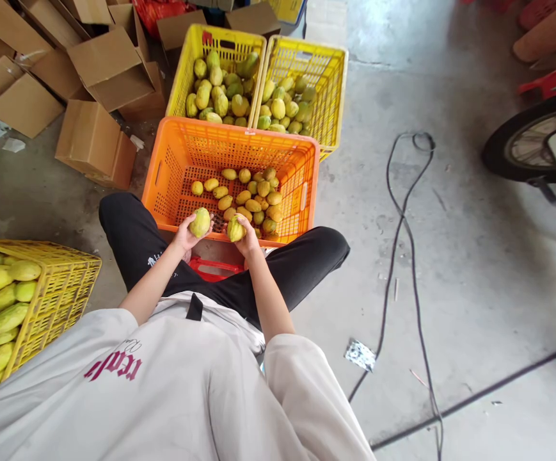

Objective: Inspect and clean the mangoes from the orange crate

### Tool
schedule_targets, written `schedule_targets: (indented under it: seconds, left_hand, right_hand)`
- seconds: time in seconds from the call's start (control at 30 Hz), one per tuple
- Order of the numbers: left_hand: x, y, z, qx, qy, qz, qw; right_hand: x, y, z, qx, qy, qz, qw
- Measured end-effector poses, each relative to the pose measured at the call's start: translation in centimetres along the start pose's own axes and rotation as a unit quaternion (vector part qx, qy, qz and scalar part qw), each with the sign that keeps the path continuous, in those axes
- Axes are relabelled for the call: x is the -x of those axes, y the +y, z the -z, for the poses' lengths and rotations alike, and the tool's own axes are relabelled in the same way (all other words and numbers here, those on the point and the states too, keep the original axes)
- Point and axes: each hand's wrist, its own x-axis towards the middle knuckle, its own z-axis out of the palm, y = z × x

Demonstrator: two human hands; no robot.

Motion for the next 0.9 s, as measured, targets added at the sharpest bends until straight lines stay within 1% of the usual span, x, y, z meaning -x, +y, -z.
schedule_targets:
  seconds: [0.1,0.23,0.37,0.47,0.57,0.73,0.9]
  left_hand:
    - [0.0,0.1,-0.1,-0.006,0.016,0.005,1.000]
    - [0.1,0.3,-0.2,0.017,0.031,-0.005,0.999]
    - [0.0,0.3,-0.2,0.038,0.030,0.001,0.999]
    - [-0.2,0.2,0.0,0.039,0.030,-0.008,0.999]
    - [-0.5,-0.1,0.2,0.019,0.016,-0.019,1.000]
    - [-0.4,-0.5,0.4,-0.025,-0.010,-0.006,1.000]
    - [0.1,-0.2,-0.1,0.011,0.004,-0.025,1.000]
  right_hand:
    - [0.2,-0.3,-0.1,-0.025,0.015,-0.011,1.000]
    - [0.5,-0.5,-0.3,-0.043,0.025,-0.017,0.999]
    - [0.3,-0.4,-0.3,-0.042,0.023,-0.028,0.998]
    - [0.0,-0.1,-0.2,-0.020,0.026,-0.016,0.999]
    - [0.0,0.3,-0.1,0.007,0.032,0.004,0.999]
    - [0.1,0.4,0.2,0.018,0.021,-0.008,1.000]
    - [-0.1,0.6,0.3,0.014,0.016,0.000,1.000]
